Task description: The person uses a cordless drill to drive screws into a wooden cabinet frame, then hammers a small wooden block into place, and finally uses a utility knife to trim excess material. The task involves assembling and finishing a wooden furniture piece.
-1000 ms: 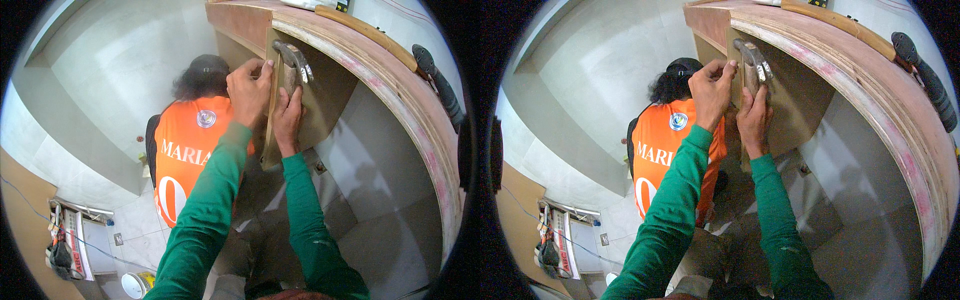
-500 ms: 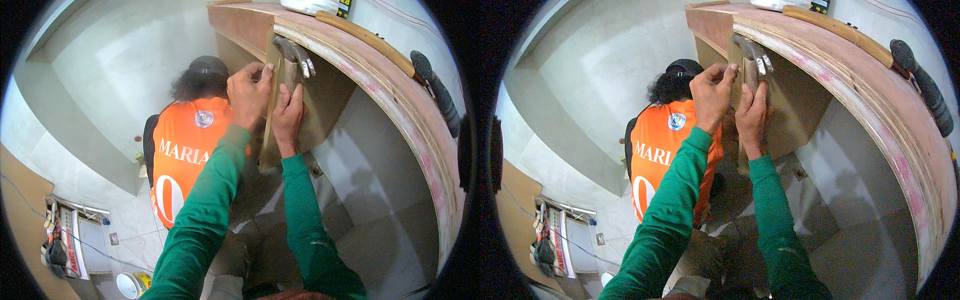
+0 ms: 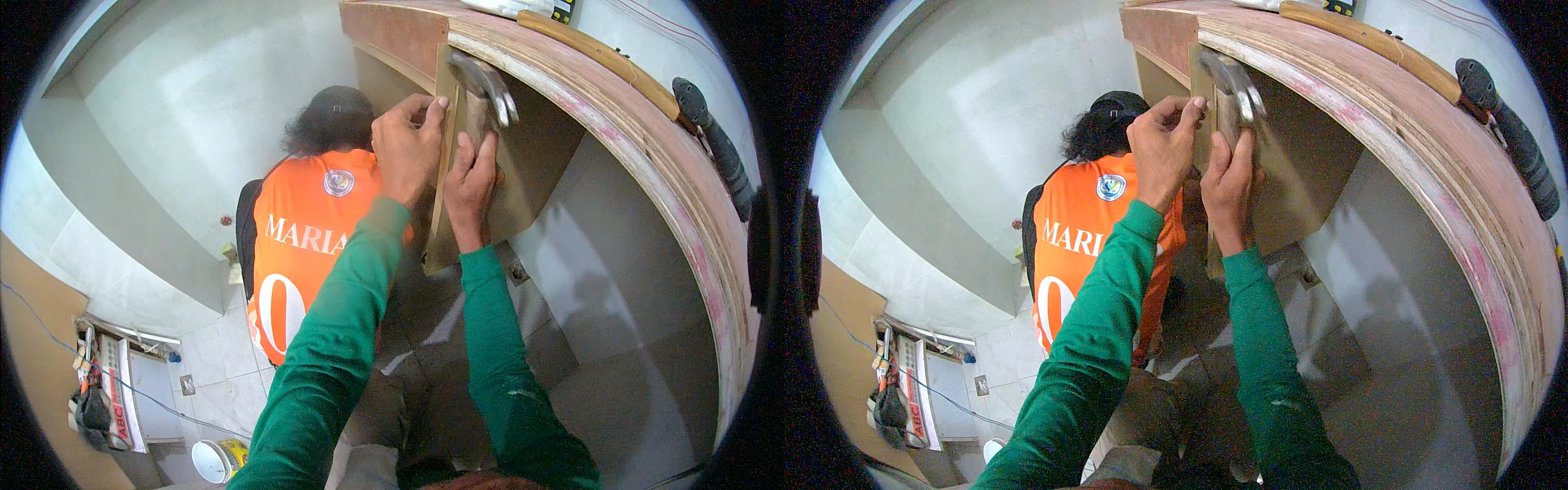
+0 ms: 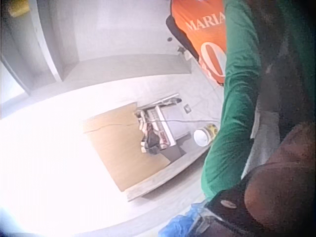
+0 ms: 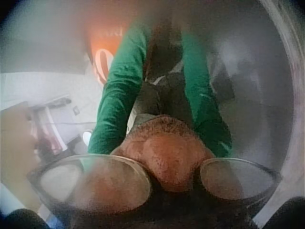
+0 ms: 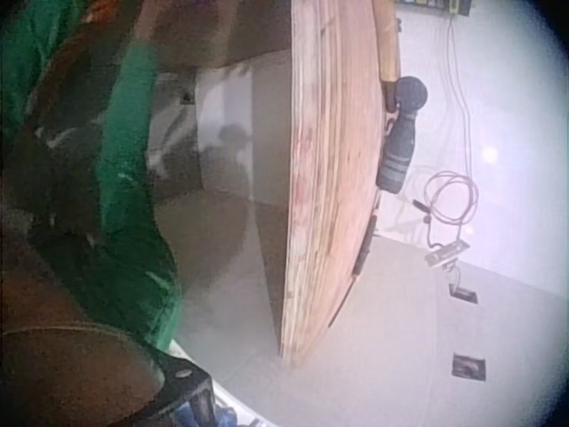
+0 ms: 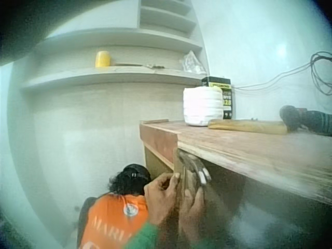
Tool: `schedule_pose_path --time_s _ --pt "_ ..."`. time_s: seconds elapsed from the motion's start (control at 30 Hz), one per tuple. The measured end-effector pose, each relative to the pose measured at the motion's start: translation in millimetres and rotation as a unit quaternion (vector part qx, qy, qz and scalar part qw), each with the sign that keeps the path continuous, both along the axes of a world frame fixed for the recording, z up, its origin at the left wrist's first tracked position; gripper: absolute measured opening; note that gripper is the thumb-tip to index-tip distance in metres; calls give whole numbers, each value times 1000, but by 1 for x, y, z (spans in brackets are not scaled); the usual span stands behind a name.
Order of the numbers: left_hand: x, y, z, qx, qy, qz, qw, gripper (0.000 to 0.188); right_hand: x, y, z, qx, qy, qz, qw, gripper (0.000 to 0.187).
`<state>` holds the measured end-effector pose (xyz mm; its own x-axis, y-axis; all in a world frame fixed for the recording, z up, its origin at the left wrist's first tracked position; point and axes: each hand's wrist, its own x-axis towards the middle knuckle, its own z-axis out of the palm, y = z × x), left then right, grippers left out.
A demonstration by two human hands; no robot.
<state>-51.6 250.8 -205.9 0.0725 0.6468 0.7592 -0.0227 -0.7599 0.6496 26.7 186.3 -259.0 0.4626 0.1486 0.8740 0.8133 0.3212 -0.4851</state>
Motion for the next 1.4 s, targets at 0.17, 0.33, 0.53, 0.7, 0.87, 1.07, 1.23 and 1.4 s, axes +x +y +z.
schedule_pose_path --time_s 0.17,0.33,0.53,0.7,0.87,1.07,1.23,1.4 --pt "5 3 -5 -19 -5 -15 1000 30 8 2 -15 -40 27 10 999 32" --pt "6 7 -7 -23 -2 -19 1000 30 12 4 -27 -16 12 -29 999 31" --pt "2 4 -6 -15 27 16 999 32 10 -2 -35 -40 39 8 998 34" --pt "0 2 -6 5 21 16 1000 31 8 -5 -37 -53 29 -10 998 33" --pt "3 3 -10 -15 19 13 1000 32 8 -3 -35 -83 47 -11 995 33" --pt "7 6 -12 -26 11 9 1000 31 11 4 -23 -36 28 -3 999 36" --pt "15 12 -12 -25 -3 -3 1000 30 16 15 -12 -24 22 3 999 34" --pt "30 29 -14 -23 5 1 1000 29 25 29 -9 -39 41 22 998 34"
